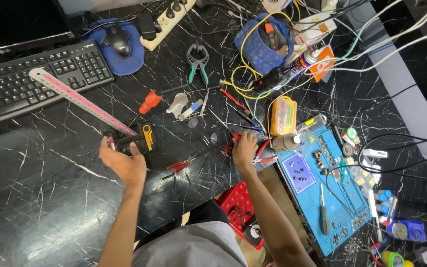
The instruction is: The person organizes various tools on a cluttered black marble desk. They pick up and place down items such as pliers, screwdrivers, a ruler, and a tape measure, arranging them into a neat pile near the center of the workspace.
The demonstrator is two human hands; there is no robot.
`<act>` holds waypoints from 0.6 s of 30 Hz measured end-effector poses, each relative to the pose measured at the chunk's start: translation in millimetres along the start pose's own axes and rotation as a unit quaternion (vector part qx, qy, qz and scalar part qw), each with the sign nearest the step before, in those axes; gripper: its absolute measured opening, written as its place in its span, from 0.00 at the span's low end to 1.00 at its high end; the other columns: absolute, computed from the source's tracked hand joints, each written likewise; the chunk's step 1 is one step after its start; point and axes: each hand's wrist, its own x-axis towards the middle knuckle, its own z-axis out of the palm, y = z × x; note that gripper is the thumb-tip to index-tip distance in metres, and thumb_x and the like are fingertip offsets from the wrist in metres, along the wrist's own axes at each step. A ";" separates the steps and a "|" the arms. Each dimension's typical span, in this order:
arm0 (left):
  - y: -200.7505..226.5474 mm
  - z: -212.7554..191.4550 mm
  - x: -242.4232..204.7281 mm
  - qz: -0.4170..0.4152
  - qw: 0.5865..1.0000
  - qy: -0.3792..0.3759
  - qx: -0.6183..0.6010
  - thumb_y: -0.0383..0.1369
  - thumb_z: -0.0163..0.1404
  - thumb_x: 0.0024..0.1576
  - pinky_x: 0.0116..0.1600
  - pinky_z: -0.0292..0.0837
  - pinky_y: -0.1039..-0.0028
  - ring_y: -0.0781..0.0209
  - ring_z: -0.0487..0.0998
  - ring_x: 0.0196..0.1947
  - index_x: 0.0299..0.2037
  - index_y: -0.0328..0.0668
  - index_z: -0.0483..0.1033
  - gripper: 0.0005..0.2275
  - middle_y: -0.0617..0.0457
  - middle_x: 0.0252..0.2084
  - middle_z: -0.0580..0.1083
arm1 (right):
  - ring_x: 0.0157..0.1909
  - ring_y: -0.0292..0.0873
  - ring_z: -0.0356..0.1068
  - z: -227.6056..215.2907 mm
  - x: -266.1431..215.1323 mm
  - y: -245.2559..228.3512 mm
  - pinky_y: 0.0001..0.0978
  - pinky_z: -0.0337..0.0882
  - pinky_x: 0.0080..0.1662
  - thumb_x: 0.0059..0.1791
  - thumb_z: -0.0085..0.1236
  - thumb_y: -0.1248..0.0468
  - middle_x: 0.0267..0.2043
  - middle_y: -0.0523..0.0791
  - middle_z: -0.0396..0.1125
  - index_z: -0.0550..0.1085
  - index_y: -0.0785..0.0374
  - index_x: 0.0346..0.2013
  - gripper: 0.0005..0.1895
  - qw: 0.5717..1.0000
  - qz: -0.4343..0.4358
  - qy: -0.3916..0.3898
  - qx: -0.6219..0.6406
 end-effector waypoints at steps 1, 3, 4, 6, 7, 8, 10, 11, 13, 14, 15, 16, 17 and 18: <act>18.5 -6.4 -6.7 0.001 1.000 -0.003 0.000 0.25 0.69 0.60 0.79 0.66 0.49 0.34 0.70 0.74 0.79 0.34 0.63 0.37 0.37 0.71 0.66 | 0.63 0.58 0.64 -11.4 -4.4 -6.1 0.59 0.69 0.60 0.61 0.64 0.46 0.60 0.43 0.61 0.67 0.45 0.64 0.21 1.000 0.003 0.000 0.000; 57.5 -17.2 -17.0 0.036 0.998 0.039 0.021 0.29 0.69 0.62 0.76 0.58 0.45 0.35 0.65 0.67 0.67 0.40 0.69 0.26 0.46 0.62 0.63 | 0.62 0.59 0.68 -35.3 -8.8 -20.0 0.61 0.72 0.60 0.65 0.56 0.48 0.60 0.43 0.65 0.67 0.46 0.65 0.16 0.999 0.002 0.032 0.037; 65.3 -11.1 -19.6 0.039 0.998 0.038 0.019 0.29 0.69 0.62 0.76 0.58 0.45 0.35 0.65 0.67 0.67 0.40 0.69 0.26 0.46 0.62 0.63 | 0.62 0.59 0.68 -52.1 -12.0 -27.9 0.61 0.72 0.60 0.65 0.56 0.48 0.60 0.43 0.65 0.67 0.46 0.65 0.16 0.999 0.004 0.035 0.037; 78.3 -3.6 -27.8 0.114 0.992 -0.027 -0.045 0.26 0.69 0.61 0.73 0.61 0.51 0.40 0.70 0.63 0.62 0.39 0.76 0.21 0.45 0.57 0.69 | 0.58 0.62 0.75 -84.2 -21.0 -45.3 0.65 0.77 0.55 0.65 0.55 0.51 0.56 0.46 0.71 0.70 0.47 0.66 0.15 0.992 -0.038 0.073 0.093; 99.8 -10.2 -27.9 0.115 0.992 -0.026 -0.045 0.26 0.69 0.61 0.73 0.61 0.51 0.40 0.70 0.63 0.62 0.39 0.76 0.21 0.45 0.57 0.69 | 0.58 0.62 0.75 -102.9 -24.6 -58.9 0.65 0.77 0.55 0.65 0.55 0.51 0.56 0.46 0.71 0.70 0.47 0.66 0.15 0.992 -0.038 0.073 0.094; 121.1 -16.9 -28.0 0.074 0.981 -0.126 -0.124 0.26 0.64 0.66 0.68 0.71 0.50 0.36 0.76 0.60 0.69 0.33 0.71 0.22 0.37 0.60 0.70 | 0.56 0.64 0.76 -121.6 -28.4 -72.8 0.61 0.77 0.56 0.65 0.58 0.53 0.52 0.48 0.72 0.75 0.51 0.63 0.14 0.976 -0.094 0.081 0.182; 143.3 -16.9 -23.4 0.036 0.954 -0.219 -0.202 0.26 0.59 0.71 0.64 0.82 0.50 0.33 0.82 0.58 0.76 0.26 0.65 0.25 0.29 0.62 0.71 | 0.53 0.65 0.77 -155.7 -29.0 -100.5 0.57 0.77 0.56 0.64 0.60 0.54 0.48 0.51 0.74 0.80 0.56 0.60 0.13 0.947 -0.153 0.090 0.269; 141.9 -12.4 -22.9 0.027 0.937 -0.245 -0.249 0.30 0.55 0.74 0.63 0.83 0.47 0.29 0.82 0.60 0.80 0.25 0.57 0.28 0.25 0.66 0.69 | 0.53 0.61 0.79 -170.4 -30.9 -112.0 0.53 0.78 0.58 0.61 0.65 0.56 0.48 0.48 0.76 0.82 0.53 0.60 0.13 0.927 -0.191 0.063 0.316; 140.8 -6.2 -18.4 0.019 0.917 -0.265 -0.296 0.33 0.52 0.77 0.62 0.85 0.44 0.25 0.82 0.62 0.83 0.24 0.50 0.31 0.21 0.71 0.68 | 0.53 0.57 0.81 -192.3 -32.8 -131.6 0.48 0.78 0.59 0.59 0.70 0.58 0.47 0.46 0.78 0.85 0.51 0.61 0.15 0.902 -0.233 0.035 0.361; 141.4 -4.6 -14.5 -0.006 0.905 -0.253 -0.343 0.29 0.49 0.77 0.58 0.89 0.52 0.32 0.86 0.56 0.81 0.24 0.53 0.27 0.25 0.62 0.74 | 0.54 0.56 0.82 -199.6 -32.8 -139.5 0.47 0.78 0.60 0.57 0.71 0.59 0.48 0.46 0.80 0.86 0.50 0.60 0.15 0.887 -0.263 0.008 0.378; 141.9 -3.1 -10.2 -0.029 0.889 -0.239 -0.390 0.25 0.46 0.77 0.55 0.93 0.59 0.38 0.90 0.49 0.78 0.23 0.56 0.22 0.29 0.54 0.79 | 0.55 0.54 0.82 -206.9 -32.7 -147.8 0.45 0.77 0.61 0.56 0.73 0.60 0.49 0.45 0.81 0.88 0.49 0.60 0.16 0.870 -0.293 -0.020 0.395; 137.8 -2.9 -4.9 -0.028 0.890 -0.234 -0.391 0.25 0.46 0.77 0.55 0.93 0.59 0.38 0.90 0.49 0.78 0.23 0.56 0.22 0.29 0.54 0.79 | 0.55 0.54 0.82 -214.8 -29.4 -156.5 0.45 0.77 0.61 0.56 0.73 0.60 0.49 0.45 0.81 0.88 0.49 0.60 0.16 0.868 -0.299 -0.020 0.395; 132.2 -4.1 -2.2 -0.059 0.889 -0.202 -0.406 0.25 0.46 0.77 0.50 0.94 0.61 0.40 0.90 0.44 0.68 0.23 0.63 0.13 0.30 0.49 0.81 | 0.55 0.54 0.83 -222.0 -28.5 -163.9 0.46 0.77 0.61 0.54 0.77 0.60 0.49 0.46 0.82 0.88 0.51 0.57 0.16 0.856 -0.306 -0.018 0.416; 126.3 -5.0 0.5 -0.090 0.886 -0.169 -0.421 0.25 0.45 0.78 0.45 0.95 0.62 0.42 0.91 0.39 0.58 0.24 0.70 0.07 0.32 0.45 0.82 | 0.55 0.54 0.83 -228.7 -27.4 -171.5 0.46 0.76 0.62 0.51 0.80 0.59 0.49 0.48 0.82 0.89 0.54 0.54 0.16 0.844 -0.312 -0.015 0.436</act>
